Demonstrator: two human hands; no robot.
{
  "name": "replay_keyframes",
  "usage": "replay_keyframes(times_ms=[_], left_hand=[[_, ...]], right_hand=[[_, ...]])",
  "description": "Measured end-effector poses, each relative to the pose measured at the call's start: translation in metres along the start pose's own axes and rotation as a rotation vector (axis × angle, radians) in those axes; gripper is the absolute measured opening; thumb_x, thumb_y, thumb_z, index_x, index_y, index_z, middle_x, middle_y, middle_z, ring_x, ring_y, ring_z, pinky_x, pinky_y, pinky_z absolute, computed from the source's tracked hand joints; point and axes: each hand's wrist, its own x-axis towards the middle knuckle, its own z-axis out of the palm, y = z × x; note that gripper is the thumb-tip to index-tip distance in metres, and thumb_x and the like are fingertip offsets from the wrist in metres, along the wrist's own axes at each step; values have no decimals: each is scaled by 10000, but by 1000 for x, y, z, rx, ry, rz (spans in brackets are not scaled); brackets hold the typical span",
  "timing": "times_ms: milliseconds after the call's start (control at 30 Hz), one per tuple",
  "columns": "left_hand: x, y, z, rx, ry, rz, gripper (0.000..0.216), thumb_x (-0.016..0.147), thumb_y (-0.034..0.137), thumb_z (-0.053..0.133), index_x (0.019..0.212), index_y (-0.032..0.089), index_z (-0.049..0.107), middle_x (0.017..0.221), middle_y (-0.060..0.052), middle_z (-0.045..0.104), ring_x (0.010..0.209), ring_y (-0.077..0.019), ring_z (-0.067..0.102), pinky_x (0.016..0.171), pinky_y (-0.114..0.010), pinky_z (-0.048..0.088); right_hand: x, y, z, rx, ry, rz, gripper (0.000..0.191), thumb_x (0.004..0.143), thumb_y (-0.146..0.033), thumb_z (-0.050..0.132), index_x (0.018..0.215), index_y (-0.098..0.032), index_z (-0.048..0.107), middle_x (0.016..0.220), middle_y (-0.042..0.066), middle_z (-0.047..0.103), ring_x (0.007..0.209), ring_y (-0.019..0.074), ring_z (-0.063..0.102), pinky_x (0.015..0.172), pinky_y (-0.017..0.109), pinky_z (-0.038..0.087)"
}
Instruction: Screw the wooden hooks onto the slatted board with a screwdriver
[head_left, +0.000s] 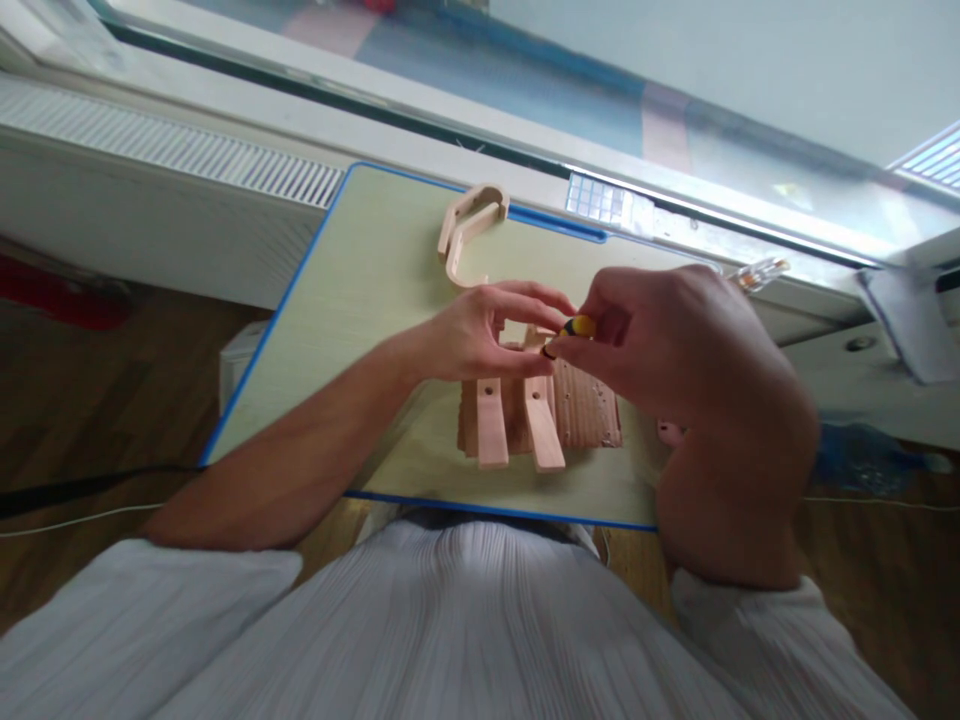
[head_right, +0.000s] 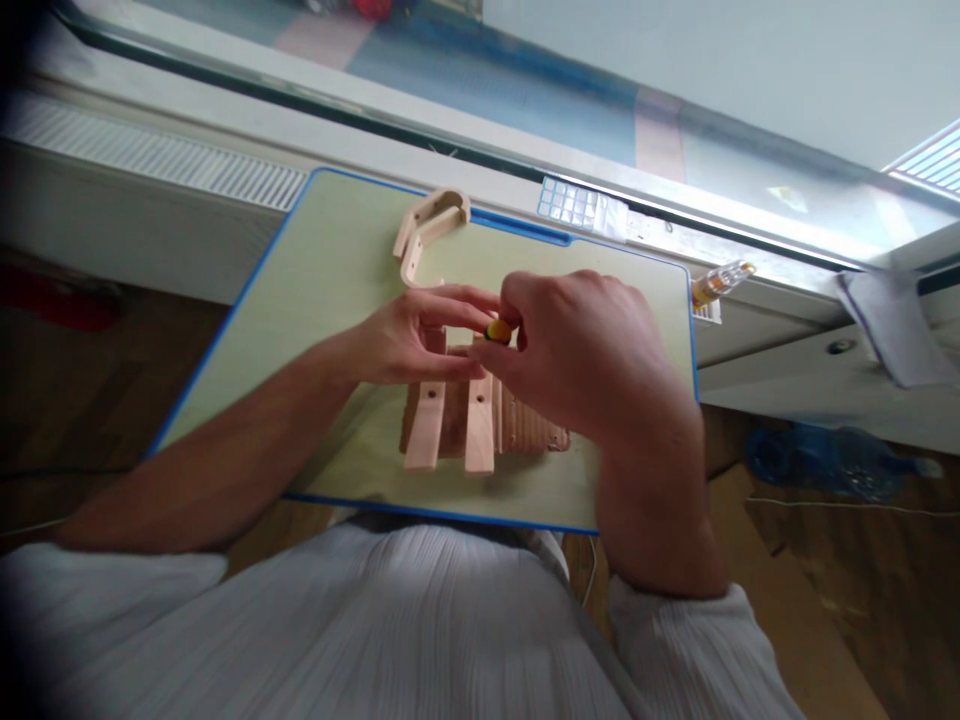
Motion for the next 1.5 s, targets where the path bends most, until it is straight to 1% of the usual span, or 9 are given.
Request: replay_keyframes(times_ms=[167, 367, 500, 767, 867, 1000, 1100, 1267, 1500], left_hand=[[0, -6, 3, -2, 33, 14, 337, 856, 316, 993, 1182, 278, 916, 1341, -112, 831, 1224, -229, 794, 1086, -345, 636], [0, -6, -1, 54, -7, 10, 283, 886, 325, 971, 1161, 276, 924, 1345, -127, 835, 1245, -238, 775, 1114, -368, 612], [0, -4, 0, 61, -2, -4, 270, 882, 315, 974, 1144, 270, 924, 1387, -139, 822, 1255, -249, 779, 1121, -389, 617], [1, -3, 4, 27, 55, 7, 213, 872, 245, 965, 1078, 250, 914, 1300, -104, 841, 1205, -217, 793, 1115, -348, 613], [1, -2, 2, 36, 27, 5, 210, 889, 236, 945, 1096, 252, 916, 1304, -113, 835, 1225, -231, 785, 1125, -364, 609], [0, -3, -1, 22, 15, 0, 258, 869, 271, 964, 1121, 249, 915, 1330, -137, 821, 1219, -251, 786, 1091, -383, 633], [0, -3, 0, 8, 14, 2, 277, 875, 301, 964, 1140, 246, 906, 1350, -134, 813, 1202, -232, 789, 1061, -349, 641], [0, -5, 5, -67, 53, 8, 342, 829, 352, 1011, 1127, 237, 888, 1310, -121, 817, 1219, -234, 778, 1067, -349, 633], [1, -3, 3, -106, 11, -4, 232, 920, 365, 940, 1093, 221, 882, 1261, -124, 805, 1194, -217, 769, 1046, -328, 622]], right_hand=[[7, 2, 4, 1, 9, 31, 266, 944, -512, 772, 824, -275, 775, 721, 63, 743, 755, 261, 684, 685, 377, 392], [-3, 4, -5, 111, -52, -99, 214, 956, -405, 772, 1135, -298, 820, 915, 31, 825, 776, 236, 722, 744, 384, 455], [-5, 2, -7, 84, -17, -86, 102, 939, -282, 735, 991, -264, 821, 837, 39, 795, 745, 237, 703, 756, 396, 446], [2, 4, -2, 8, 4, 15, 278, 912, -506, 811, 796, -258, 758, 678, 21, 700, 641, 205, 608, 668, 372, 354], [2, 8, -4, 47, -26, -13, 306, 911, -573, 812, 894, -267, 807, 736, 24, 747, 681, 225, 670, 700, 381, 427], [0, 9, -9, 115, -78, -140, 191, 946, -390, 771, 1094, -303, 854, 910, 34, 831, 813, 264, 762, 797, 420, 519], [0, 5, -9, 96, -96, -125, 151, 966, -329, 724, 1015, -299, 864, 890, 44, 826, 829, 271, 763, 788, 421, 519], [6, -1, 0, 45, -4, -28, 179, 937, -465, 780, 919, -295, 834, 758, 47, 775, 799, 272, 733, 737, 401, 469], [6, -1, 1, 54, -15, -29, 253, 947, -539, 787, 1044, -310, 838, 850, 48, 822, 837, 281, 761, 729, 388, 477]])
